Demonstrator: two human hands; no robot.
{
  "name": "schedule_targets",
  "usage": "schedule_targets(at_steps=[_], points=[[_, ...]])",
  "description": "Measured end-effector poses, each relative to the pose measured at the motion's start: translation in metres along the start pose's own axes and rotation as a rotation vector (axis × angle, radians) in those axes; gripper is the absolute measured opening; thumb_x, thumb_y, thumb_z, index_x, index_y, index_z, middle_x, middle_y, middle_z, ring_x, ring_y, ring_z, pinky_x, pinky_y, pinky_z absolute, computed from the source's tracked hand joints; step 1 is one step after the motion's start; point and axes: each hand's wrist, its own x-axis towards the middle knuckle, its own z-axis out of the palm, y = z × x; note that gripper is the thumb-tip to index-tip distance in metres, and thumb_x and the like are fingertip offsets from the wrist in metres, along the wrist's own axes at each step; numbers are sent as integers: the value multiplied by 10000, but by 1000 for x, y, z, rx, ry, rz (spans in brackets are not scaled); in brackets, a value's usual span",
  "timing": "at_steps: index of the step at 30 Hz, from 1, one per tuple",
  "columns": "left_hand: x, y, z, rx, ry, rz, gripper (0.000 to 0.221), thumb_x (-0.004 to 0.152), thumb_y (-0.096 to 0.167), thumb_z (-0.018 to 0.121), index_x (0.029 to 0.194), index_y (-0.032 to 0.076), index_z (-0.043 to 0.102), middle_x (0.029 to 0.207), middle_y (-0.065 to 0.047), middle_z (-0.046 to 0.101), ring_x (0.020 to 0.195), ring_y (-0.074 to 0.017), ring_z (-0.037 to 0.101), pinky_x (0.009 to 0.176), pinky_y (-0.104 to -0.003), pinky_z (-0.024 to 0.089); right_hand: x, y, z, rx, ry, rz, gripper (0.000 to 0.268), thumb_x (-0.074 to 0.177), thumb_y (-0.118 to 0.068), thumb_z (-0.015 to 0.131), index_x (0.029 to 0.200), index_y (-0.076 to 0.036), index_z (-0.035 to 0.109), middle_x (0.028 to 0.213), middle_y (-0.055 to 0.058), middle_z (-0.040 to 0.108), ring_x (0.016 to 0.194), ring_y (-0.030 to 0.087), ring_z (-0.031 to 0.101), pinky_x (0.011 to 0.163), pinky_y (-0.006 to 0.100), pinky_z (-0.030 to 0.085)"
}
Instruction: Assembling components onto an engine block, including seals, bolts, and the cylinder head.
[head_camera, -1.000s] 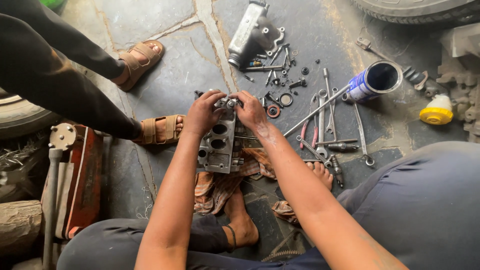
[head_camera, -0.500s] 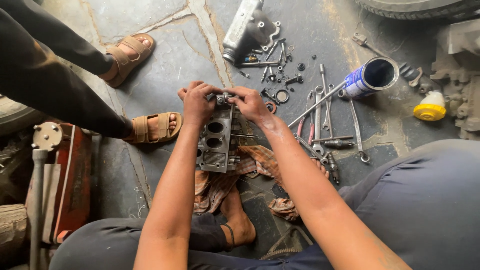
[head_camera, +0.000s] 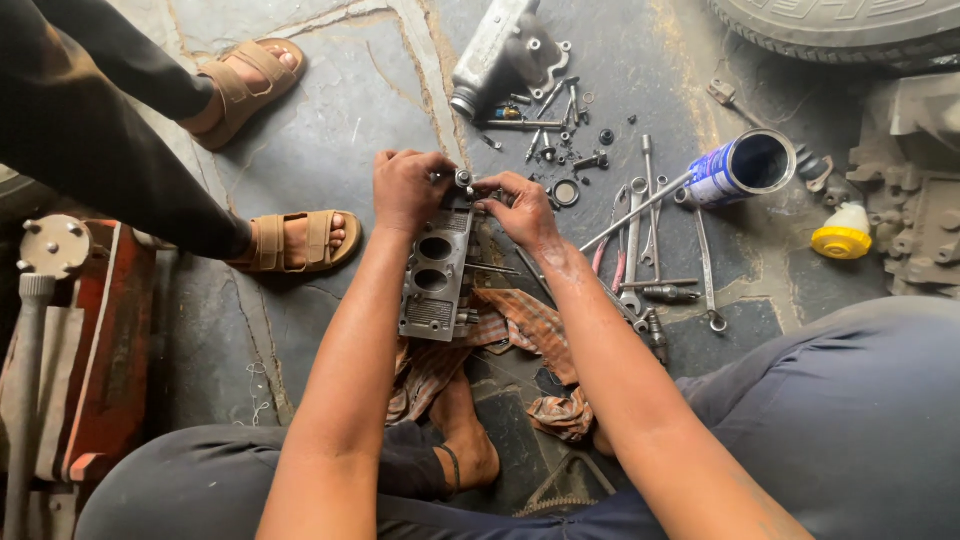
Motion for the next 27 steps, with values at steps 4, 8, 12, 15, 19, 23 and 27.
schedule_targets(at_steps=[4,8,12,15,19,23,27], points=[[0,4,1,19,-9,9,27,833,241,803,856,249,793,806,-6,745,817,-210,681,890,-391,402,2,-3,0,57,-89,-70,266,862,120,689,1092,-2,746,1066,70,736,969,107,707,832,256,618],[2,7,-1,20,-16,-8,45,851,242,788,894,255,788,814,2,747,793,-203,673,889,-388,394,3,-11,-2,35,-114,-90,247,865,133,662,1068,13,734,1058,84,726,980,133,720,841,273,647],[6,10,0,-2,-34,52,72,831,235,782,898,262,785,814,1,749,806,-218,677,885,-394,386,5,-24,-8,-149,-115,-134,218,843,138,675,1022,24,722,978,108,725,899,150,727,782,275,624],[10,16,-1,45,-98,61,72,848,218,753,911,251,766,800,-16,748,809,-234,689,876,-419,383,5,-27,-10,-219,-116,-166,218,824,136,673,1007,24,714,936,121,717,852,175,722,750,294,599],[15,8,9,141,-139,201,57,893,190,687,947,203,695,773,-63,728,797,-265,703,875,-440,419,6,-27,-10,-305,-86,-250,197,780,116,640,950,25,676,879,148,671,804,271,687,704,364,546],[13,5,23,88,-104,221,39,923,193,636,925,204,673,775,-78,733,746,-301,709,740,-465,481,7,-12,-12,-354,-64,-328,173,751,90,623,906,17,648,843,173,626,789,348,644,687,409,511],[13,7,19,50,-100,131,68,911,206,642,953,218,693,814,-95,740,764,-337,716,690,-485,537,13,-10,-10,-351,-69,-309,202,724,69,610,900,-13,666,822,166,629,770,363,638,663,413,506]])
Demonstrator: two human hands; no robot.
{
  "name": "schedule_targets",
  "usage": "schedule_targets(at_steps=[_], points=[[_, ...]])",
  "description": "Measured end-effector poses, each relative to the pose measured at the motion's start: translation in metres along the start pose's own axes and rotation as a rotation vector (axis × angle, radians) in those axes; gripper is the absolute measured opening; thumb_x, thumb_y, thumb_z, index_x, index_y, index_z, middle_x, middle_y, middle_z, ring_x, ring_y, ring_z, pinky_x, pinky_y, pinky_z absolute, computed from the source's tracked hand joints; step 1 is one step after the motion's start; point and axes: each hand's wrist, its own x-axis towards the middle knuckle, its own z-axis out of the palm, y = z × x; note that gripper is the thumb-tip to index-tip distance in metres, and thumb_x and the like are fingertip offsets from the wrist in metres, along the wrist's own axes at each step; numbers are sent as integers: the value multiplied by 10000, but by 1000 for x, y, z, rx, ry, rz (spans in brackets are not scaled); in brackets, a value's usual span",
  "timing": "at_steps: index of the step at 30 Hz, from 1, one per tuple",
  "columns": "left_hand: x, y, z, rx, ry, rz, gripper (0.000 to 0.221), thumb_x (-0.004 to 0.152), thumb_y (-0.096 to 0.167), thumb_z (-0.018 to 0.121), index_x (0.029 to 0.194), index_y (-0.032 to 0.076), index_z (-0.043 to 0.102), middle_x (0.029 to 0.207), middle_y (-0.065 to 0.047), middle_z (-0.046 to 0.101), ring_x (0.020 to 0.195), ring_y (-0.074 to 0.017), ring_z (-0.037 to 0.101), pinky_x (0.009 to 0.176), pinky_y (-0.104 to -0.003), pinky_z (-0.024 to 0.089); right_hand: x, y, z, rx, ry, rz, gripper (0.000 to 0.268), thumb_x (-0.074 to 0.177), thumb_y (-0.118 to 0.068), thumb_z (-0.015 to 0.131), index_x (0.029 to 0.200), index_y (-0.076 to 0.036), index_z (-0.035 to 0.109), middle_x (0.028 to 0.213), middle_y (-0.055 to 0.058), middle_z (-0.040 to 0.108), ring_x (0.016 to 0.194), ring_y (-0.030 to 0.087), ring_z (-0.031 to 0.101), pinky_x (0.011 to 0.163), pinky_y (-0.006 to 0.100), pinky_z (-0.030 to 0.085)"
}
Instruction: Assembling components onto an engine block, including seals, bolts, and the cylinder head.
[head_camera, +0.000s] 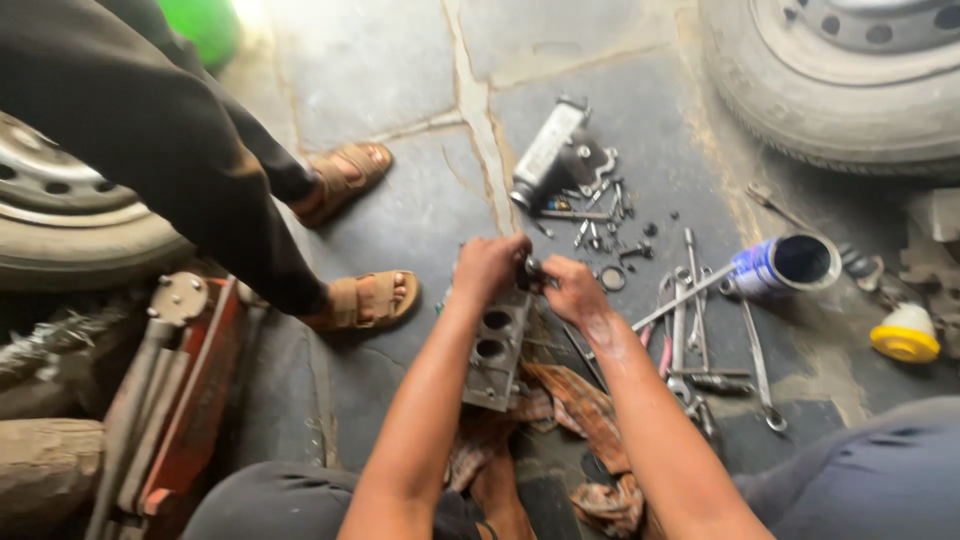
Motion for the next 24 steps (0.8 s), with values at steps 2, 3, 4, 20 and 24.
schedule_targets(at_steps=[2,3,4,20,24], points=[[-2,7,-4,5,-7,-24,68,906,209,651,957,219,695,828,-95,743,775,-344,715,703,-488,545,-3,0,1,30,0,10,214,719,70,613,904,-19,677,815,161,634,753,353,642,651,408,507],[-2,9,-7,3,-41,-76,77,893,208,661,960,218,698,825,-101,743,779,-352,711,703,-496,545,-3,1,1,21,-5,34,174,735,58,647,890,-15,679,805,164,633,738,348,636,647,406,502],[-2,12,-10,1,-75,-130,88,881,206,671,963,217,702,823,-107,743,783,-361,708,702,-505,544,-3,3,2,13,-9,59,138,750,46,681,876,-11,680,795,167,632,724,342,629,644,405,496],[1,11,-8,-67,-98,-207,100,883,226,689,980,222,714,867,-111,740,828,-367,706,723,-501,549,5,6,8,53,37,123,182,716,-61,813,858,-19,707,812,148,677,757,336,672,662,403,514],[2,8,-12,-88,-114,-194,111,883,212,679,991,220,707,876,-110,742,841,-367,708,734,-501,549,-1,26,27,54,35,100,238,719,-79,820,856,5,644,818,159,644,750,350,643,663,412,507]])
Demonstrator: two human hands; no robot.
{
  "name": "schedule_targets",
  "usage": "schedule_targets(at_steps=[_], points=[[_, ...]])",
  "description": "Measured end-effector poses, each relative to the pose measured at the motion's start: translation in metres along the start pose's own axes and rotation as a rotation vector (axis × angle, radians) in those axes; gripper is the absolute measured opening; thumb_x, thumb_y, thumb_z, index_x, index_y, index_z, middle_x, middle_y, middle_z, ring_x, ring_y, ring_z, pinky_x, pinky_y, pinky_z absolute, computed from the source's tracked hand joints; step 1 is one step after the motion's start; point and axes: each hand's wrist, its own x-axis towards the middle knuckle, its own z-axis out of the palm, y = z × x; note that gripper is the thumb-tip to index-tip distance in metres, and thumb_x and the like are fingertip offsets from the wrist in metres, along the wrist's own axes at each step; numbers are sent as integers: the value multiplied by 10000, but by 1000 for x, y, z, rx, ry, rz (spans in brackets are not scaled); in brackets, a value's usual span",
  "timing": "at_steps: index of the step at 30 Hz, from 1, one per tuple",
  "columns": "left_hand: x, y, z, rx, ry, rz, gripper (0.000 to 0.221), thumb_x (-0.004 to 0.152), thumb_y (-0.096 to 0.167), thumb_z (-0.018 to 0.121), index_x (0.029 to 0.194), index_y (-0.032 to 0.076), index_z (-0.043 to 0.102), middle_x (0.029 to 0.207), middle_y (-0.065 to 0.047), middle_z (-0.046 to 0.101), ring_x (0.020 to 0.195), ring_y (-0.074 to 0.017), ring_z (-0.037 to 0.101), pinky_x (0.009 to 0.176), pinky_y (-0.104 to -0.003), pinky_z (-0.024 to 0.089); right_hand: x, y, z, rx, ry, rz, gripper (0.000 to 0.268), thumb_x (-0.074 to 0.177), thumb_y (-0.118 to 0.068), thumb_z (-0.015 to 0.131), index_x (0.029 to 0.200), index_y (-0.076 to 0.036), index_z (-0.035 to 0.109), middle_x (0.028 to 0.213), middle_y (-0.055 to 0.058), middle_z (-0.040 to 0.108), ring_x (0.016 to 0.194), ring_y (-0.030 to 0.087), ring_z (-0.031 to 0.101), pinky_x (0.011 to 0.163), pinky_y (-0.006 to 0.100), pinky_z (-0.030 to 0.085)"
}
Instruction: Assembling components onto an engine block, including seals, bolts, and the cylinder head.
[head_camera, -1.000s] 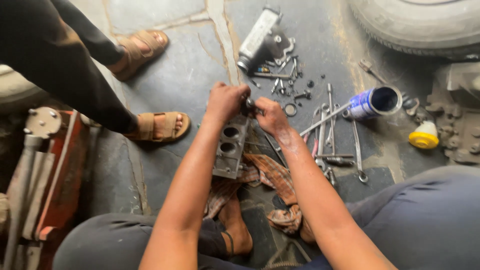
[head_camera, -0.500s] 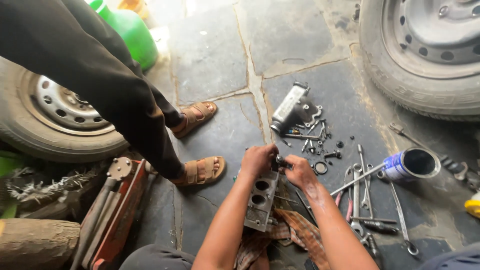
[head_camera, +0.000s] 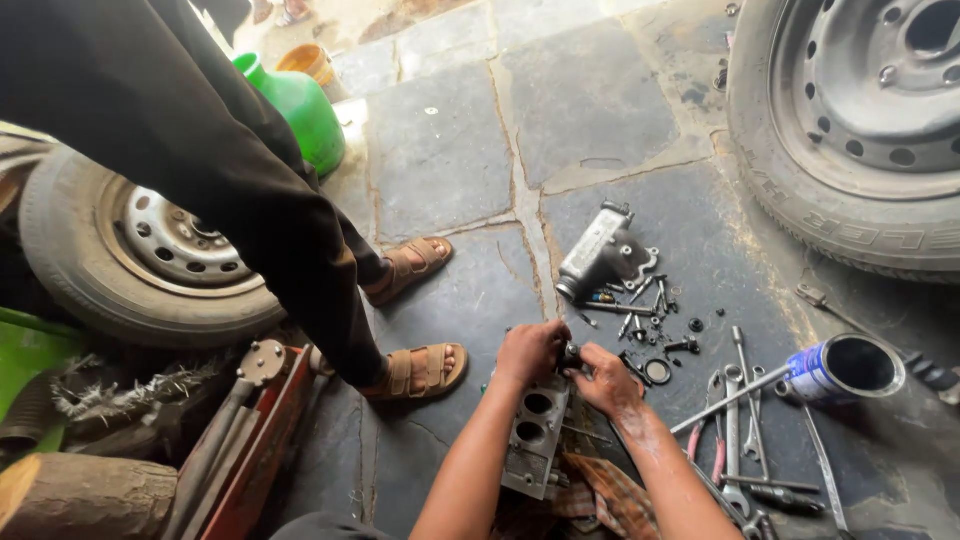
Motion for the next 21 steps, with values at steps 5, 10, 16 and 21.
schedule_targets(at_steps=[5,10,16,21], points=[[-2,-2,1,-55,10,20,113,877,198,678,981,217,717,887,-110,746,838,-374,707,723,-504,553,-5,8,1,-106,0,-57,297,718,-95,870,841,6,619,806,179,620,768,390,619,663,428,502],[-6,3,-6,-67,9,-4,121,875,193,676,982,214,728,879,-118,745,839,-380,705,716,-505,550,-3,-22,-6,-25,59,-62,270,718,-80,855,913,-21,677,857,134,665,768,296,681,679,371,536],[-5,0,-14,-22,-14,-80,130,870,230,710,997,227,734,861,-119,739,824,-371,705,720,-504,545,-3,-35,-10,41,19,-10,257,756,-31,854,913,2,653,886,108,667,780,249,698,697,340,545],[-9,-1,-14,-111,22,-41,123,849,214,713,966,233,745,853,-98,748,824,-348,716,731,-479,559,-5,-34,-8,24,-12,-58,288,752,1,831,976,10,650,916,113,649,808,244,666,725,344,536]])
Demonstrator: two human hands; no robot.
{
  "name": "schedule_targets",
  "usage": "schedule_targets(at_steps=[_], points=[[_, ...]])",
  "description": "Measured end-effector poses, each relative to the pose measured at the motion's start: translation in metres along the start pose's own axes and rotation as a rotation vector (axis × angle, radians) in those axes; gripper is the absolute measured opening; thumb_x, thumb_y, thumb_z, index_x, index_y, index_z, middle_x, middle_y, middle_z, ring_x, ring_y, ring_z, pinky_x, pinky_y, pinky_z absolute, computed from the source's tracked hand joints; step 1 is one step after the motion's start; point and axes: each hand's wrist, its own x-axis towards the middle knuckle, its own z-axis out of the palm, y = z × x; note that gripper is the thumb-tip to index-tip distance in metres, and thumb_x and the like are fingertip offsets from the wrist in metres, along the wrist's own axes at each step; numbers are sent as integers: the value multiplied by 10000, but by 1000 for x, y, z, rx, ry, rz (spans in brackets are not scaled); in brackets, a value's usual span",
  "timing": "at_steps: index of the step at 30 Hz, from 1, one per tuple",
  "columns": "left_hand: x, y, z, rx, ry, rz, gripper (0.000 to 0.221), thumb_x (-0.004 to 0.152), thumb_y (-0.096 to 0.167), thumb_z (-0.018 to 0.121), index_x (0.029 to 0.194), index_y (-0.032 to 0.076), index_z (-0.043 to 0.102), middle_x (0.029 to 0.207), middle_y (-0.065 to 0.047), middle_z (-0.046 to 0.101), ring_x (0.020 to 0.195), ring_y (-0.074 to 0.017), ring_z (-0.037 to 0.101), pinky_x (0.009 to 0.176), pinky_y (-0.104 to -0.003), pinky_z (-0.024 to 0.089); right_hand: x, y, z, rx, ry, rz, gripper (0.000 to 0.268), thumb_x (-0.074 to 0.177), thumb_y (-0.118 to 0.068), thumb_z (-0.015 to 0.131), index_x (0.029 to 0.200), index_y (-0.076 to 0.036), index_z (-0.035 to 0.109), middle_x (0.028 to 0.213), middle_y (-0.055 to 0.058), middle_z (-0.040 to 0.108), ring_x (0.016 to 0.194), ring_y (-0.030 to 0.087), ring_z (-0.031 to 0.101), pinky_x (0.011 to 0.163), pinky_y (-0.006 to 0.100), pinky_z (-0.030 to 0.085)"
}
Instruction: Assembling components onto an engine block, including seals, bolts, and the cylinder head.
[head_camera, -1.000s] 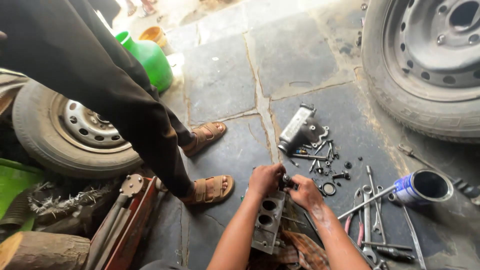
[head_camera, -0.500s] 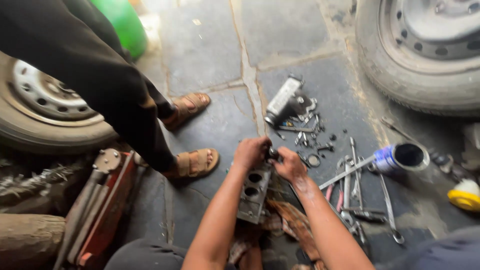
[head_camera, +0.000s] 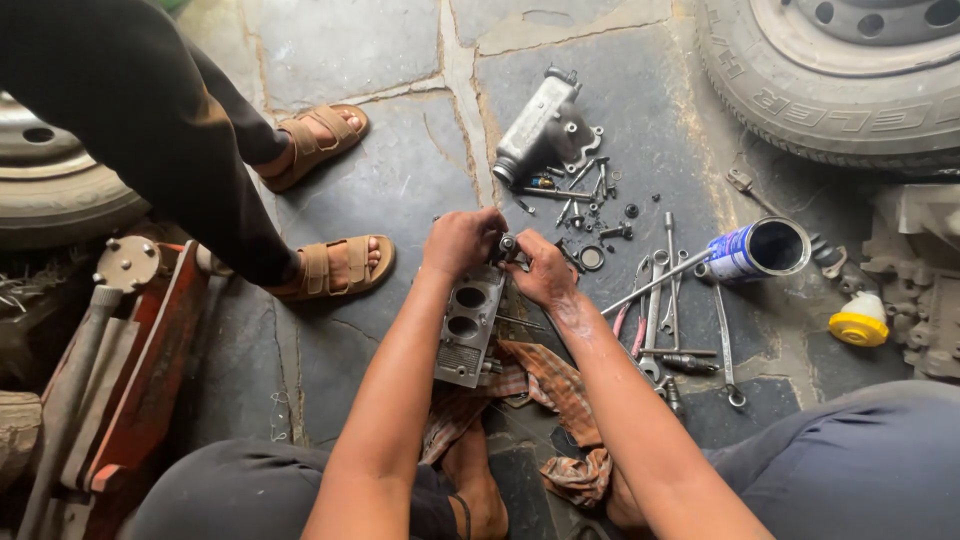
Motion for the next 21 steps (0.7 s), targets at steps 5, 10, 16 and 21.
schedule_targets(at_steps=[5,10,16,21], points=[[1,0,-1,26,-27,9,127,843,209,713,963,234,747,843,-97,746,823,-346,715,740,-477,554,3,-3,-1,-19,-30,-7,303,736,9,838,973,14,648,922,117,644,823,246,658,728,347,524],[3,-2,0,1,-28,8,123,840,195,704,958,216,737,853,-97,750,830,-339,721,738,-469,560,1,-4,2,3,-40,-39,261,779,62,765,1026,5,700,936,102,637,844,241,659,734,335,540],[6,-6,4,9,-34,-19,104,855,205,717,951,226,751,853,-95,755,824,-338,726,739,-462,565,-2,-3,-6,30,34,-25,306,810,40,763,1104,16,679,1017,95,668,901,163,654,757,293,537],[4,3,-3,15,-49,-32,117,842,226,739,957,241,755,838,-90,754,816,-332,727,733,-463,563,-12,17,-10,216,93,318,277,900,20,720,1169,-45,719,919,18,664,731,49,546,690,237,484]])
